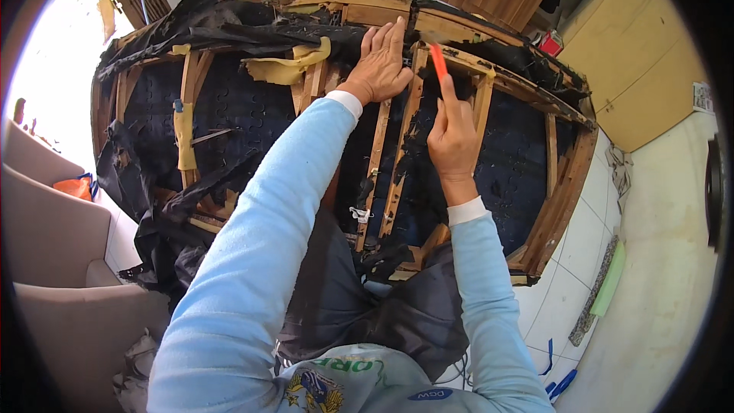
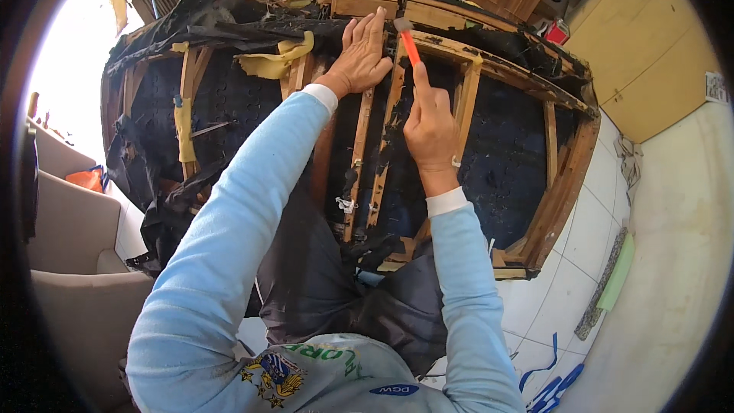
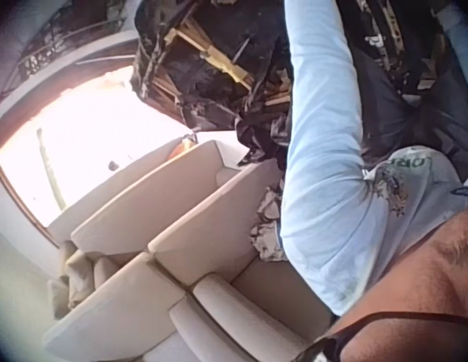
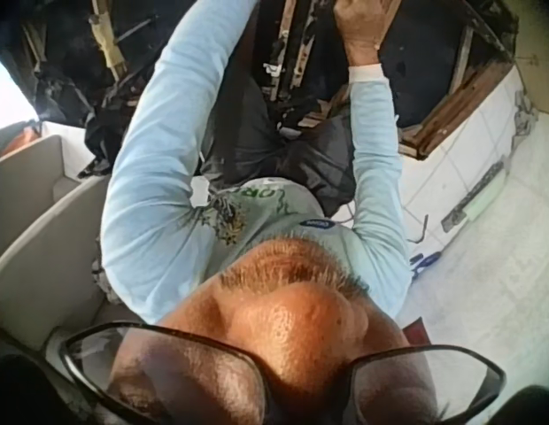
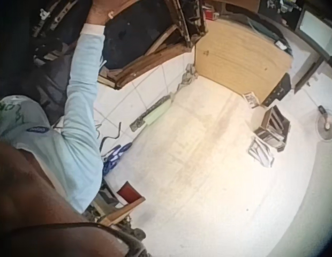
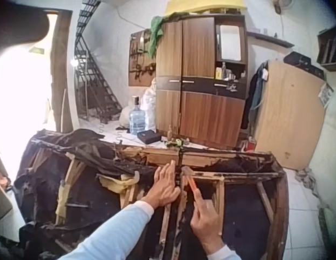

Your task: The person is repairing the wooden frame of an overturned sofa. They use a screwdriver to tighten screws and a hammer to adjust the wooden slats and remove debris from the frame.

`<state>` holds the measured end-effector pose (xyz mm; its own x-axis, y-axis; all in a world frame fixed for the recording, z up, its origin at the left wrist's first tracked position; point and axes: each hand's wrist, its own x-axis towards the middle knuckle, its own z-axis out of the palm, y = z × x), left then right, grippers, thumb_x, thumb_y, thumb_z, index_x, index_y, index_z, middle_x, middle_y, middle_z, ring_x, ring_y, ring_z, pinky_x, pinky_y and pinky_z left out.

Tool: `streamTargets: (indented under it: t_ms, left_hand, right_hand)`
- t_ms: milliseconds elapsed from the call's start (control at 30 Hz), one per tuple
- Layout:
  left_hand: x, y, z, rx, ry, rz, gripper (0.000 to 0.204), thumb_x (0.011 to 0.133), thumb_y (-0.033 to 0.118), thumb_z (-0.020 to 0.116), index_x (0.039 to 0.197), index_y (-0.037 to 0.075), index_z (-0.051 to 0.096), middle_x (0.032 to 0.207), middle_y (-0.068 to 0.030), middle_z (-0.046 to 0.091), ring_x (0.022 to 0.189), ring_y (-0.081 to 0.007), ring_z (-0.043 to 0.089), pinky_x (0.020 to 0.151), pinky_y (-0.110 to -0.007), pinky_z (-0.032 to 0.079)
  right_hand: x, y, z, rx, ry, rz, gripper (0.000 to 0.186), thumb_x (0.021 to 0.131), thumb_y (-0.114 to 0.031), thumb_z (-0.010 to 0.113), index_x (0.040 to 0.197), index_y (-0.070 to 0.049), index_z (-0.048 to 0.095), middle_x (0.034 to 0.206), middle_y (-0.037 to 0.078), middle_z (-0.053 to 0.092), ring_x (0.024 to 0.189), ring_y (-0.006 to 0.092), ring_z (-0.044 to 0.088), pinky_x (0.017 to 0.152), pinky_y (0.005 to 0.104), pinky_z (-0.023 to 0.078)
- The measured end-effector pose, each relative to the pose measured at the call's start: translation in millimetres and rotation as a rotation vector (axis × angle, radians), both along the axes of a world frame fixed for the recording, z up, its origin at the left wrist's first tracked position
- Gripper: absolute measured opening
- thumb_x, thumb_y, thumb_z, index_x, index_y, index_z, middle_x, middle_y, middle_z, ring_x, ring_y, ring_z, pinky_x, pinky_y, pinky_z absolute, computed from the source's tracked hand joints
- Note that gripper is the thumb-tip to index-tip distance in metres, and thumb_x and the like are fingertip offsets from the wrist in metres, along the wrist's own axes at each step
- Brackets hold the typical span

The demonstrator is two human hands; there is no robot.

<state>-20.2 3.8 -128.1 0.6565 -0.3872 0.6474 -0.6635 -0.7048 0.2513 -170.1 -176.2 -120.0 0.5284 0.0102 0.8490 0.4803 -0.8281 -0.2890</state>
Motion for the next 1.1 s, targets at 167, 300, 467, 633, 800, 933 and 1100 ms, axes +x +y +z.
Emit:
streamTargets:
  t_ms: [167,300,467,633,800,933,1100]
  left_hand:
    - [0.8,-0.4,0.5,0.005,0.011,0.0,0.102,0.095,0.035,0.056,0.176,-0.001,0.007,0.177,-0.0251,0.029,0.166,-0.0433,0.023,0.137,-0.057,0.005]
    - [1.4,-3.4,0.9,0.025,-0.005,0.005,0.099,0.094,0.036,0.057,0.177,0.004,0.012,0.178,-0.0224,0.029,0.166,-0.0428,0.023,0.137,-0.057,0.005]
    - [0.8,1.9,1.3,0.04,0.005,0.021,0.098,0.094,0.037,0.058,0.176,0.004,0.015,0.179,-0.0221,0.028,0.166,-0.0427,0.022,0.137,-0.057,0.006]
    - [2.6,-0.7,5.8,0.065,0.021,0.033,0.098,0.094,0.037,0.059,0.177,0.006,0.016,0.179,-0.0226,0.027,0.167,-0.0431,0.02,0.137,-0.057,0.005]
    - [-0.9,0.7,7.5,0.058,0.045,0.028,0.095,0.094,0.037,0.061,0.176,0.01,0.022,0.179,-0.0228,0.027,0.167,-0.0441,0.019,0.137,-0.058,0.004]
    - [-4.7,-5.1,7.6,0.071,0.04,0.03,0.089,0.094,0.037,0.061,0.176,0.023,0.029,0.179,-0.0229,0.028,0.166,-0.0441,0.02,0.137,-0.058,0.004]
    - [-9.8,0.0,10.2,0.13,-0.013,0.059,0.077,0.102,0.045,0.057,0.174,0.024,0.037,0.179,-0.0231,0.03,0.167,-0.0442,0.023,0.136,-0.064,0.008]
  right_hand:
    - [4.3,-9.4,5.5,0.071,0.161,-0.1,0.053,0.111,-0.01,0.062,0.163,-0.018,0.058,0.111,0.017,0.073,0.094,0.0382,0.073,0.08,0.0472,0.059]
    - [7.8,-28.5,-4.7,0.064,0.299,-0.134,0.049,0.111,-0.01,0.061,0.161,-0.014,0.06,0.135,0.021,0.075,0.111,0.0422,0.075,0.092,0.0461,0.062]
    - [4.5,-18.3,11.6,0.143,-0.004,-0.07,0.056,0.112,-0.012,0.059,0.166,-0.027,0.056,0.109,0.018,0.076,0.091,0.041,0.075,0.079,0.0518,0.061]
    - [13.1,-27.9,4.8,0.103,0.22,-0.153,0.056,0.111,-0.01,0.061,0.165,-0.023,0.056,0.125,0.021,0.076,0.099,0.0415,0.076,0.083,0.049,0.062]
    - [9.1,-28.6,0.1,0.14,0.215,-0.153,0.054,0.111,-0.012,0.06,0.164,-0.021,0.057,0.122,0.023,0.077,0.1,0.0429,0.076,0.084,0.0512,0.061]
    - [4.9,-31.7,-8.6,0.185,0.297,-0.165,0.053,0.111,-0.013,0.059,0.163,-0.022,0.058,0.123,0.024,0.078,0.102,0.0466,0.076,0.085,0.0531,0.061]
    - [-5.0,-40.5,21.3,0.28,0.405,-0.077,0.05,0.11,-0.014,0.059,0.161,-0.016,0.06,0.127,0.026,0.077,0.104,0.0467,0.077,0.087,0.0513,0.061]
